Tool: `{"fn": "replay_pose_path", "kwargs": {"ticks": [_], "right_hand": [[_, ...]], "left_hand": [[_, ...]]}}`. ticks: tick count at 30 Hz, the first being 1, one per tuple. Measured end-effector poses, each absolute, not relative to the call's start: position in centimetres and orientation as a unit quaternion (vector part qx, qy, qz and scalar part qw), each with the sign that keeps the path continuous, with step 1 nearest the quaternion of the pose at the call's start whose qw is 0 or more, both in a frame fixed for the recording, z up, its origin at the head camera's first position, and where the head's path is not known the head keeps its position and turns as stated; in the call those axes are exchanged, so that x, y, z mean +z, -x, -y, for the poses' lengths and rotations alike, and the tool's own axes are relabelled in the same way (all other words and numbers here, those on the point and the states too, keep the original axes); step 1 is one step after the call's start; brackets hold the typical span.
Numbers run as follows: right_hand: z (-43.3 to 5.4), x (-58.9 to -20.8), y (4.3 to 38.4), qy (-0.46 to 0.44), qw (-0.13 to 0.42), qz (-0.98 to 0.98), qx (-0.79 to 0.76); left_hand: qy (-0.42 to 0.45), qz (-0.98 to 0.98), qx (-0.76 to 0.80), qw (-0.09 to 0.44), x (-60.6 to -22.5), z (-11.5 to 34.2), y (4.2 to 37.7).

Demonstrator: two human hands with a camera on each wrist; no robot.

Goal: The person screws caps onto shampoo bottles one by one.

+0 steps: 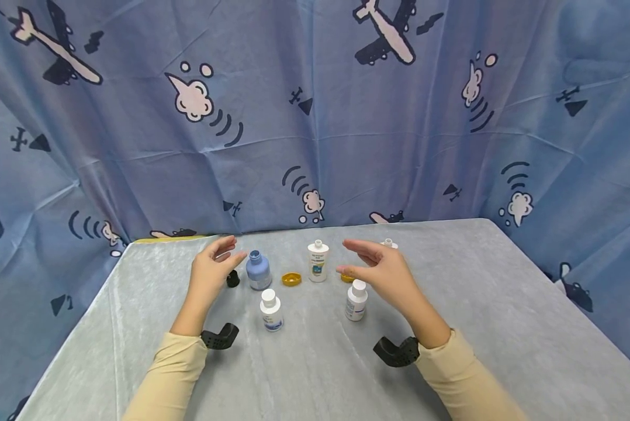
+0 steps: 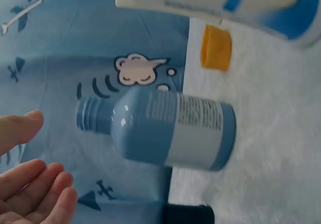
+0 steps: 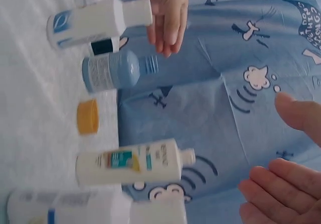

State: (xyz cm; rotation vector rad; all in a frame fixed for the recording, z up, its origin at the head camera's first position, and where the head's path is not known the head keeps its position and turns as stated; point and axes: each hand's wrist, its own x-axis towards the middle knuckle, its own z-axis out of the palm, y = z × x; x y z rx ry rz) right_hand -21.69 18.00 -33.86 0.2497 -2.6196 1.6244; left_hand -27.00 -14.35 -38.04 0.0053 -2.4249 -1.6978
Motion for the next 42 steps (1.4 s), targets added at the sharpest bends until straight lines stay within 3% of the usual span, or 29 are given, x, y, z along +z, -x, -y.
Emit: {"fn": "replay_pose_path", "kwargs": {"ticks": [22, 42], "right_hand": [[-9.1, -35.1, 23.7, -0.129, -0.038, 0.79, 0.598], [-4.3, -37.5, 27.0, -0.082, -0.086, 0.778, 0.618]], "left_hand": [[-0.011, 0.833, -0.552, 0.038, -39.9, 16.8, 27.9], [-0.04, 0.849, -0.526, -0.029, -40.9, 17.7, 28.3]]}}
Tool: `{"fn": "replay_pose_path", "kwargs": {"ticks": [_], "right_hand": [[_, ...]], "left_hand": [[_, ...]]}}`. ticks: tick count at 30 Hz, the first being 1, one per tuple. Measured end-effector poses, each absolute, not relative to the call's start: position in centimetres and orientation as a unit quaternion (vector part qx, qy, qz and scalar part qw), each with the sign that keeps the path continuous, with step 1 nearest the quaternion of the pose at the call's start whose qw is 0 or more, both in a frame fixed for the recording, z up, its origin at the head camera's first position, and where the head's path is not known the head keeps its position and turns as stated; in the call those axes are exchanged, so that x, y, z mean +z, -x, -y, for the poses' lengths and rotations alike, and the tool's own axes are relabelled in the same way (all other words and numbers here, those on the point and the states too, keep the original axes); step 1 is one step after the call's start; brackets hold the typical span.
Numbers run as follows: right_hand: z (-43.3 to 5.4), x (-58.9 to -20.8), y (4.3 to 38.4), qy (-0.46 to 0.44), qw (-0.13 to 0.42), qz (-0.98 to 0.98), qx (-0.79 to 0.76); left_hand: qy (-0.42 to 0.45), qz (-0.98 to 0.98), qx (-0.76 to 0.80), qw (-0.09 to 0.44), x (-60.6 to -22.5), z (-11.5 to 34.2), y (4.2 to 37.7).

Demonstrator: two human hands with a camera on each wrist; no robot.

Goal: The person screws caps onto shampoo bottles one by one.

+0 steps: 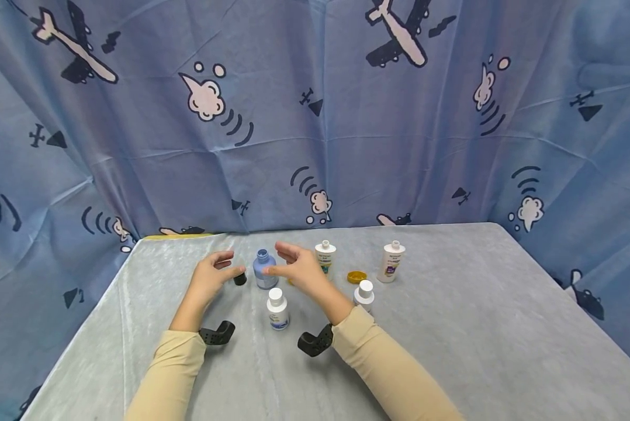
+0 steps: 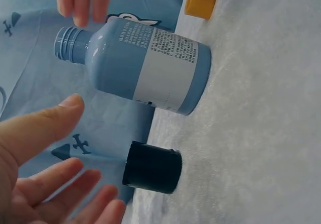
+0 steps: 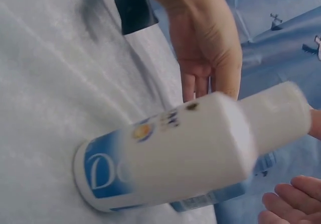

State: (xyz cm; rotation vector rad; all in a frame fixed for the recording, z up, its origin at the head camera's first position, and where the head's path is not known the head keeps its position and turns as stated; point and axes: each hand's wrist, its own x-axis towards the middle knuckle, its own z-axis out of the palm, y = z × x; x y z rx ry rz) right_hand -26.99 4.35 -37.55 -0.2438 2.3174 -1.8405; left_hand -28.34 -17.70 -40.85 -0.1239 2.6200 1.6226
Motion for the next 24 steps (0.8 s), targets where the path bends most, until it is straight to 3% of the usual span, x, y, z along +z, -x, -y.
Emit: {"fn": "replay_pose_path", "kwargs": {"ticks": [11, 24], "right_hand": [[-3.5, -40.0, 28.3, 0.064, 0.098, -0.777, -0.619], [-2.4, -41.3, 28.7, 0.069, 0.099, -0.759, -0.64]], "left_hand": [[0.06, -0.849, 0.522, 0.043, -41.5, 17.3, 28.4], [0.069, -0.846, 0.528, 0.0, -42.2, 17.0, 28.4]]}}
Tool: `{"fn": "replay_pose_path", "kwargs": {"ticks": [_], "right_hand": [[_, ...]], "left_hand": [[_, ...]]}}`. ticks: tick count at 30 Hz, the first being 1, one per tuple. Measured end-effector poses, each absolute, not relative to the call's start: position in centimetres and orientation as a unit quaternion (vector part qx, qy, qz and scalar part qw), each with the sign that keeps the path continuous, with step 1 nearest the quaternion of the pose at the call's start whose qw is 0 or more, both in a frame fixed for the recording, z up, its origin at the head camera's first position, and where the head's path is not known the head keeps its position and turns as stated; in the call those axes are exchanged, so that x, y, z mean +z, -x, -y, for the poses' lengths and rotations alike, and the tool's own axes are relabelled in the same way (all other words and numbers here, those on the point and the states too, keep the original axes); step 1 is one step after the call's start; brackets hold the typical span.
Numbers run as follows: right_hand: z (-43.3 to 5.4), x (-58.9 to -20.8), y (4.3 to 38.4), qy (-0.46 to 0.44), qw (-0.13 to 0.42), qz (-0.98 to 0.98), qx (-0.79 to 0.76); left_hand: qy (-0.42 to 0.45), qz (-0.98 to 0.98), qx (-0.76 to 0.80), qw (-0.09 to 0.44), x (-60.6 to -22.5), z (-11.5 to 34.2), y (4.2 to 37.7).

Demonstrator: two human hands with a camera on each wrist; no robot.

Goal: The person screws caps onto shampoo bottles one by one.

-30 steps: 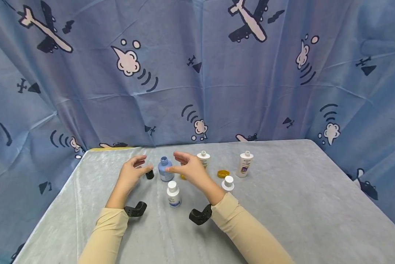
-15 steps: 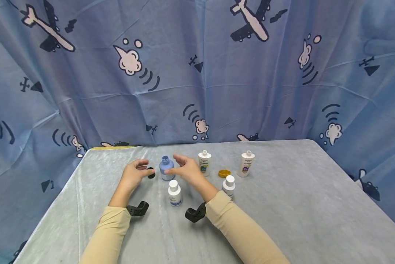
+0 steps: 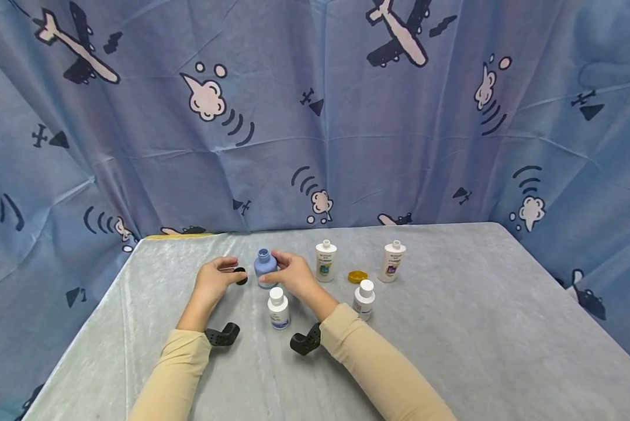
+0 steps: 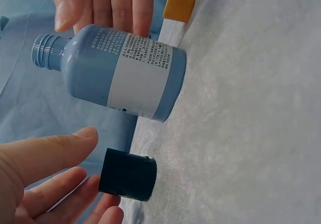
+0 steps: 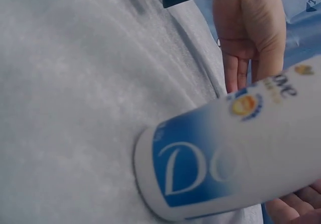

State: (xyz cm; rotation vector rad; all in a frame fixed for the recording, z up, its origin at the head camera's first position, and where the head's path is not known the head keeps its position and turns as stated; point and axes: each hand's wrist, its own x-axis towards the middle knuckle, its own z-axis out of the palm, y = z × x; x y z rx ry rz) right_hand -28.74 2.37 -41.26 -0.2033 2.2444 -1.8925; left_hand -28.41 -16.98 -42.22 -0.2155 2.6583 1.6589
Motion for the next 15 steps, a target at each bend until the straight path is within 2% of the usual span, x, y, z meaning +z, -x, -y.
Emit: {"fn": "replay_pose_path", "kwargs": {"ticks": [15], "right_hand": [[-1.57, -41.84, 29.05, 0.035, 0.098, -0.77, -0.629]], "left_hand": [[0.075, -0.852, 0.518, 0.015, -42.61, 16.87, 28.71]]}}
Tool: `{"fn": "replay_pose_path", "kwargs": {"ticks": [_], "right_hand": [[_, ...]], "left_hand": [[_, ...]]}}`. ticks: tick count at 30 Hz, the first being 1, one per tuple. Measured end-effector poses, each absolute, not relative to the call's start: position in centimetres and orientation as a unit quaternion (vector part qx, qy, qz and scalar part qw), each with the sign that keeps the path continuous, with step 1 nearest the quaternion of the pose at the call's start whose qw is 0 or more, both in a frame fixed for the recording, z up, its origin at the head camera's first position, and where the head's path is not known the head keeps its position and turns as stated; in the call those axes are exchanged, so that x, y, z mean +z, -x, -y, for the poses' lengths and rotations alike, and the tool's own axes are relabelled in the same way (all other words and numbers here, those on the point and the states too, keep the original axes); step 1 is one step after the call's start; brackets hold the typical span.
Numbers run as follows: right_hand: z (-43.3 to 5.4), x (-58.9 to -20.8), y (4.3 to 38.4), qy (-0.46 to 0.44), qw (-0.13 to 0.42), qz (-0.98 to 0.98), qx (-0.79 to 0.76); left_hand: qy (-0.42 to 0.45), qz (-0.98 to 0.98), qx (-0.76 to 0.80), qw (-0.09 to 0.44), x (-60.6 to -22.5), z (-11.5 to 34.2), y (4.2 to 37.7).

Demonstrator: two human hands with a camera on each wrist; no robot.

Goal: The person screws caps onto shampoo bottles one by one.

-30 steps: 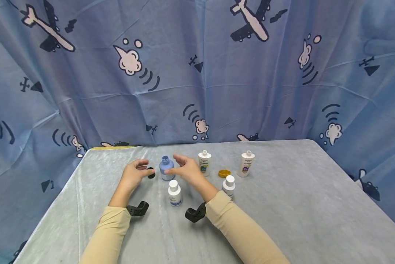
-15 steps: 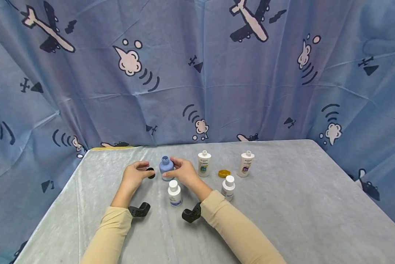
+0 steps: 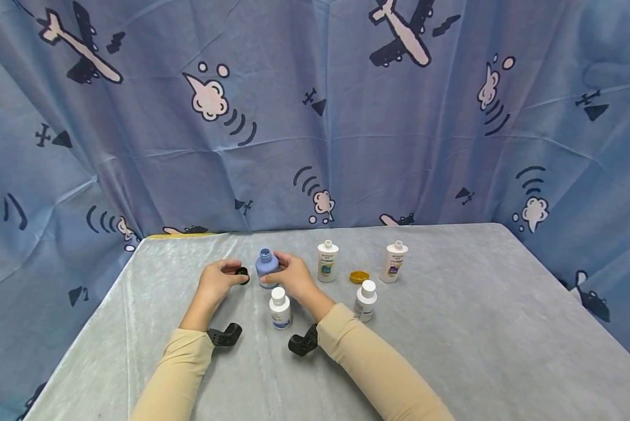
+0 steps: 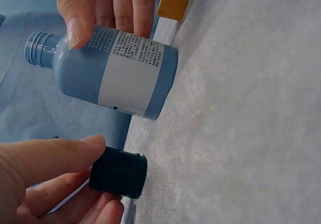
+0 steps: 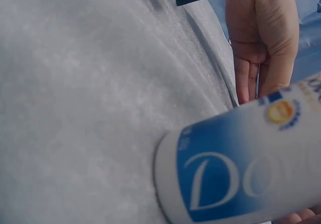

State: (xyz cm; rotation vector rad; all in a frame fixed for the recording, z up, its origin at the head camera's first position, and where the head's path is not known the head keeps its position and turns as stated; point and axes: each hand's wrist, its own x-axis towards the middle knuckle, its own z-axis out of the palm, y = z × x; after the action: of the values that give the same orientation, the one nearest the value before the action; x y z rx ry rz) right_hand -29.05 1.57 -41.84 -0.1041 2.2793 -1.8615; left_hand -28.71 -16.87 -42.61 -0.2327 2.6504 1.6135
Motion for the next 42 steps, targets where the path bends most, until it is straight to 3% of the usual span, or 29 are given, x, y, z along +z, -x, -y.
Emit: {"fn": "replay_pose_path", "kwargs": {"ticks": [22, 32, 42], "right_hand": [[-1.1, -42.7, 29.3, 0.036, 0.072, -0.787, -0.611], [-0.9, -42.7, 29.3, 0.038, 0.063, -0.797, -0.6], [-1.5, -42.8, 29.3, 0.039, 0.045, -0.8, -0.597]], "left_hand": [[0.079, -0.856, 0.511, 0.019, -42.9, 16.9, 28.6], [0.083, -0.828, 0.554, -0.023, -41.6, 16.5, 28.3], [0.087, -0.801, 0.591, -0.029, -40.5, 15.8, 28.2]]}}
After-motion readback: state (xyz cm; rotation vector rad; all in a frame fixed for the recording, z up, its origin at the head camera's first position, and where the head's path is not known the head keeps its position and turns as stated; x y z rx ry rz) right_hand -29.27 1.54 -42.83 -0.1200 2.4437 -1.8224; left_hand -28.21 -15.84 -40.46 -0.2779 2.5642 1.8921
